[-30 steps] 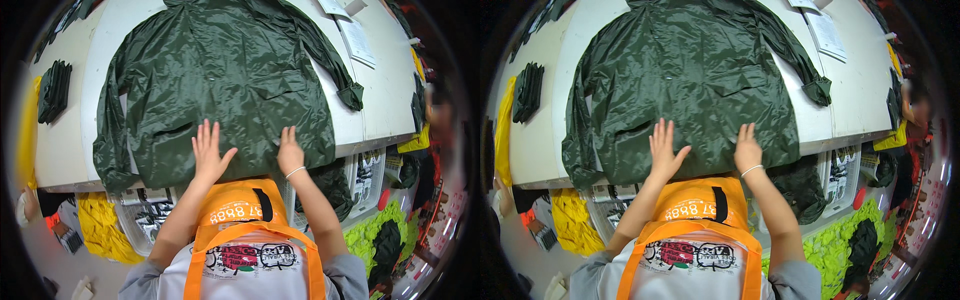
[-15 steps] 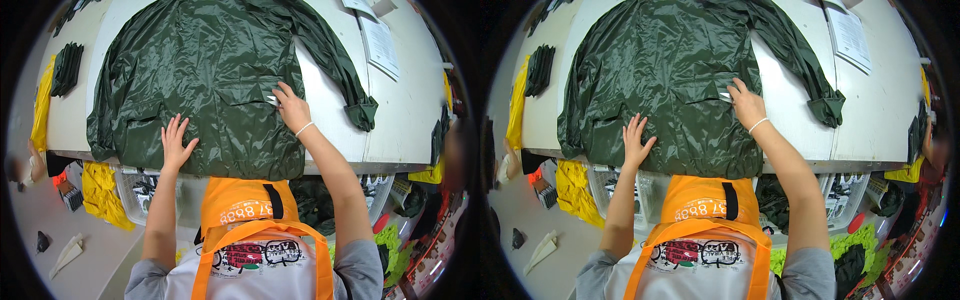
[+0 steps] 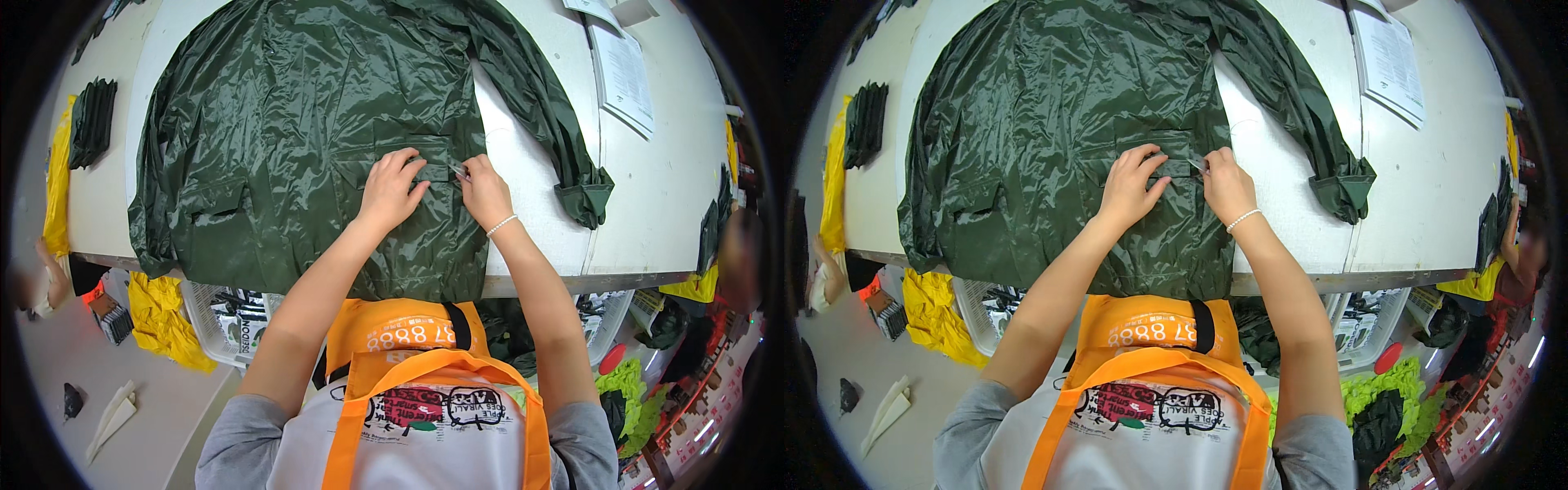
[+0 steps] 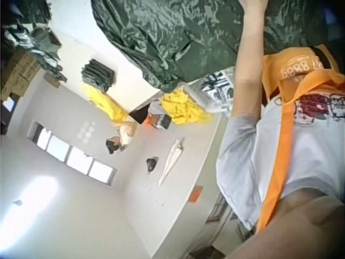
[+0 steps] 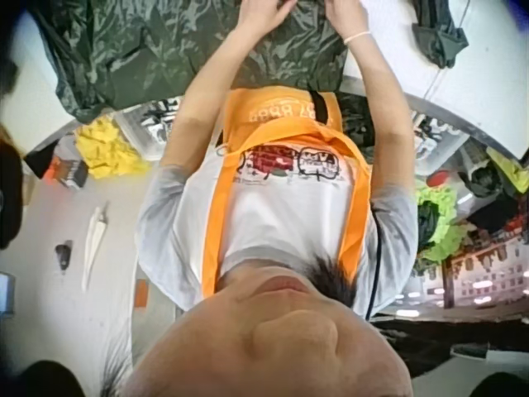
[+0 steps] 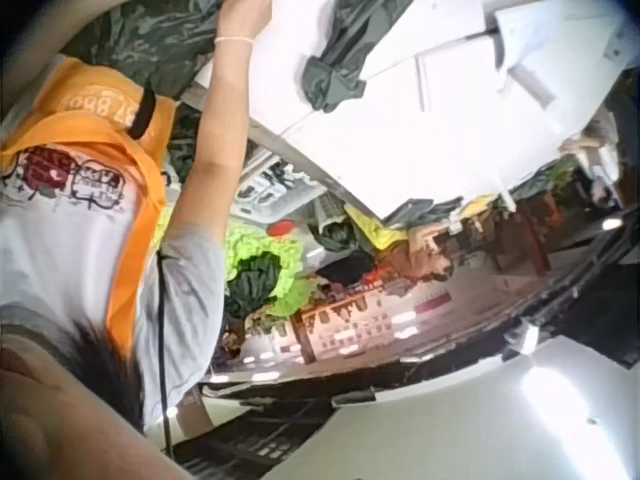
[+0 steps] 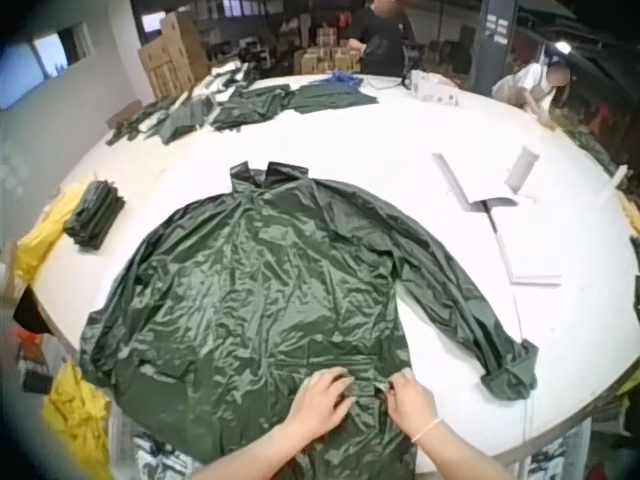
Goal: The person folds a dark green jacket on a white table, aligning edges and smoothing the fabric. They then place the folded jacket into a white plastic basket and retrieve another jacket to repeat the folding process.
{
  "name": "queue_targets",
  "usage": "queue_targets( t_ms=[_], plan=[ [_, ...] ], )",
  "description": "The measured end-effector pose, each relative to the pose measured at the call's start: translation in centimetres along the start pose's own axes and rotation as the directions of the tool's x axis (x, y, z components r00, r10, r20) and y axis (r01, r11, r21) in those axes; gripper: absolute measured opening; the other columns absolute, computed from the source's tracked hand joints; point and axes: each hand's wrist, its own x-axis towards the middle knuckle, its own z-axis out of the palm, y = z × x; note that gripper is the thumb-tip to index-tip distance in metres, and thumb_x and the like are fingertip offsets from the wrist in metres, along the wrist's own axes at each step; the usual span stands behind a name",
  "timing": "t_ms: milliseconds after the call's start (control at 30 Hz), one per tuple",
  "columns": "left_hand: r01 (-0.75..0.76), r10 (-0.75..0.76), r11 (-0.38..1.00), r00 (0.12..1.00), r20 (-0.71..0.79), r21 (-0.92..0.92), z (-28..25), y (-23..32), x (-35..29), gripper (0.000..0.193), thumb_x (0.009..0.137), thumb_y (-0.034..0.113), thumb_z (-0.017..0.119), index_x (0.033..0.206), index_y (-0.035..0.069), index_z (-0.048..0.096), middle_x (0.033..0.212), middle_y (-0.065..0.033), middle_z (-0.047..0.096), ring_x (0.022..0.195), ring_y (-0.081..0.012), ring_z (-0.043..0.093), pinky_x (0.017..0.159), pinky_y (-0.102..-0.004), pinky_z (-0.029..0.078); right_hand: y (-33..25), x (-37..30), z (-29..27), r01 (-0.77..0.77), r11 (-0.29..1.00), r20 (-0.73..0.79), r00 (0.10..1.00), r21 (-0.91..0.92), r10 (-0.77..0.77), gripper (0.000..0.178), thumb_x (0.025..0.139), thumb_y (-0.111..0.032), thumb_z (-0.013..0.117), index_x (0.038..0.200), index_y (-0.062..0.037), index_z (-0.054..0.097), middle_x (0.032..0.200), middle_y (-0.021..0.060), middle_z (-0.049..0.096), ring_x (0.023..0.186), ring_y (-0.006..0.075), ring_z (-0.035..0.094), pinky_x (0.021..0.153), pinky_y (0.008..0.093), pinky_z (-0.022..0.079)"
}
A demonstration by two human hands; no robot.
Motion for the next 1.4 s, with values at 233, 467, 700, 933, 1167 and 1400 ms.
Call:
queue_targets(
  t_ms=[233,467,700,933,1167,1400],
  plan=[
    [0.025,-0.026,0.999,0.999,0.038,0.037,1.1,1.4,3.8,0.022,0.074,0.019,0.073,0.092,0.010,0.066,0.097,-0.0020,0.058,0.091,-0.0237,0.056,0.076,-0.0375,0.044,0.7,2.5,-1.2,0.002,0.950,0.013,1.000,0.312,-0.006,0.014,0.084,-0.004,0.058,0.095,-0.0011,0.050,0.083,0.0203,0.064,0.079,0.0393,0.061,0.069,0.0451,0.049],
    [0.168,-0.155,0.967,0.984,0.083,-0.192,1.6,1.0,6.2,0.011,0.071,0.009,0.072,0.078,0.003,0.066,0.084,-0.0056,0.062,0.082,-0.0248,0.060,0.071,-0.0337,0.049,0.3,4.2,-3.1,0.040,0.973,0.017,0.999,0.228,-0.045,0.020,0.085,-0.011,0.060,0.100,-0.0014,0.049,0.084,0.0175,0.063,0.079,0.0358,0.063,0.068,0.0421,0.050],
    [-0.184,0.242,0.921,0.961,0.133,-0.344,-0.4,-0.6,7.7,0.009,0.073,0.003,0.069,0.079,0.002,0.062,0.085,-0.0073,0.064,0.081,-0.0253,0.061,0.072,-0.0333,0.048,-1.5,-0.2,-4.8,-0.096,0.896,-0.058,0.989,0.434,0.135,0.033,0.083,-0.021,0.068,0.104,-0.0032,0.050,0.081,0.0129,0.060,0.076,0.0241,0.064,0.065,0.0353,0.050],
    [0.243,-0.080,0.941,0.836,0.543,-0.235,-0.8,-0.6,10.9,0.008,0.075,0.008,0.069,0.079,0.001,0.067,0.072,-0.0080,0.064,0.064,-0.0153,0.059,0.060,-0.0282,0.047,-4.7,-1.9,0.0,0.204,0.977,0.134,0.968,0.056,-0.210,0.031,0.079,-0.006,0.055,0.110,-0.0045,0.059,0.095,0.0097,0.059,0.078,0.0247,0.064,0.066,0.0360,0.052],
    [-0.111,-0.042,0.976,0.753,0.657,0.190,-0.7,2.3,14.3,0.007,0.071,0.011,0.062,0.071,0.005,0.063,0.069,-0.0121,0.064,0.070,-0.0308,0.062,0.062,-0.0401,0.049,-8.1,2.8,4.9,0.221,0.952,0.266,0.950,-0.210,-0.162,0.041,0.082,-0.007,0.052,0.123,-0.0024,0.052,0.103,0.0127,0.058,0.088,0.0268,0.062,0.073,0.0385,0.050],
    [-0.491,0.227,0.828,0.737,0.637,0.272,0.7,2.1,12.4,0.004,0.078,0.013,0.062,0.078,0.009,0.063,0.075,-0.0056,0.064,0.082,-0.0234,0.060,0.079,-0.0364,0.043,-6.9,3.1,9.5,0.351,0.927,-0.300,0.877,-0.132,-0.375,0.047,0.088,-0.010,0.048,0.134,-0.0027,0.043,0.121,0.0149,0.051,0.106,0.0301,0.053,0.088,0.0422,0.043]
  ],
)
